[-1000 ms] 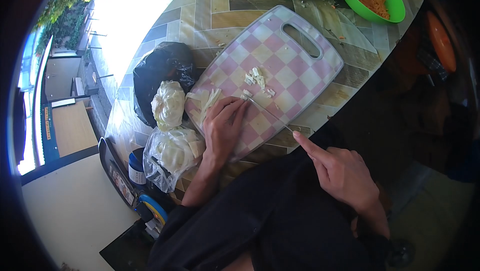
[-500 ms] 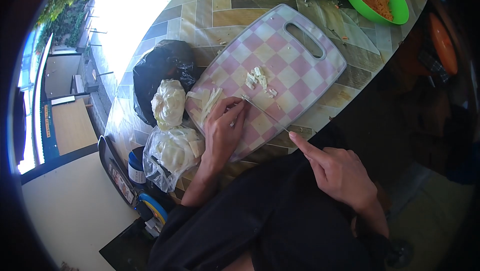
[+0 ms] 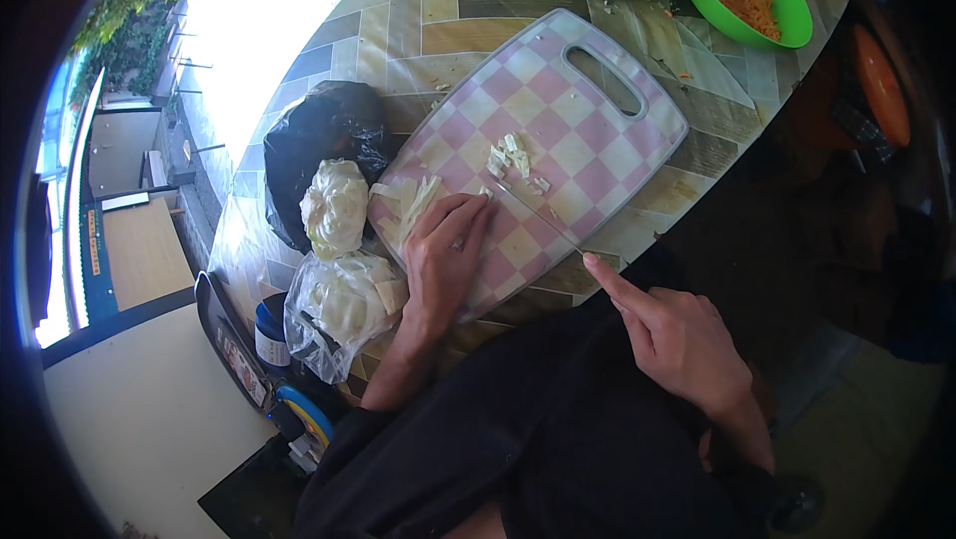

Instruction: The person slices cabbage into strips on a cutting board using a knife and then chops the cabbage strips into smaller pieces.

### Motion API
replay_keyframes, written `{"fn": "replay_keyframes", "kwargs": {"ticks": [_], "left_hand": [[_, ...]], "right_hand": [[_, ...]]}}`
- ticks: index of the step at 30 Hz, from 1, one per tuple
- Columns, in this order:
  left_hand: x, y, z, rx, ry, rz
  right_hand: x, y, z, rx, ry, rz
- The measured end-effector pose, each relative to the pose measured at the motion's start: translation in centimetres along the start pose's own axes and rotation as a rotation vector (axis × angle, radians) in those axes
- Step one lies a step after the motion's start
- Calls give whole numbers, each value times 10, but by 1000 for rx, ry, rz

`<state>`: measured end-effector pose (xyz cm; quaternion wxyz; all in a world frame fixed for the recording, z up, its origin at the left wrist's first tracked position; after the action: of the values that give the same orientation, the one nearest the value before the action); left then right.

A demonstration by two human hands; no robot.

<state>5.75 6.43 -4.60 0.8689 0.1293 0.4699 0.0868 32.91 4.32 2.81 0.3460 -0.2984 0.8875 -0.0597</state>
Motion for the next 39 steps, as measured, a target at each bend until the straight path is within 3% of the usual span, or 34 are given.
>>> {"fn": "replay_keyframes", "kwargs": {"ticks": [23, 28, 39], "left_hand": [[-3, -2, 3, -3, 21, -54], [-11, -1, 7, -4, 65, -144], [-4, -2, 4, -19, 5, -62]], "right_hand": [[7, -1, 1, 13, -9, -75], [6, -3, 2, 16, -34, 20], [4, -4, -5, 3, 1, -38]]}}
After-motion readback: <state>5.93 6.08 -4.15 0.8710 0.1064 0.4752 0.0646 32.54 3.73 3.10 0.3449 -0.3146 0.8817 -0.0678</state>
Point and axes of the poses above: each hand's wrist, its own y-axis towards the middle knuckle, its own x-axis out of the palm, z = x × y, the point moved 3 cm from there along y, towards the middle knuckle, and after that the axes turned 9 degrees about y, right-handed, at the moved point
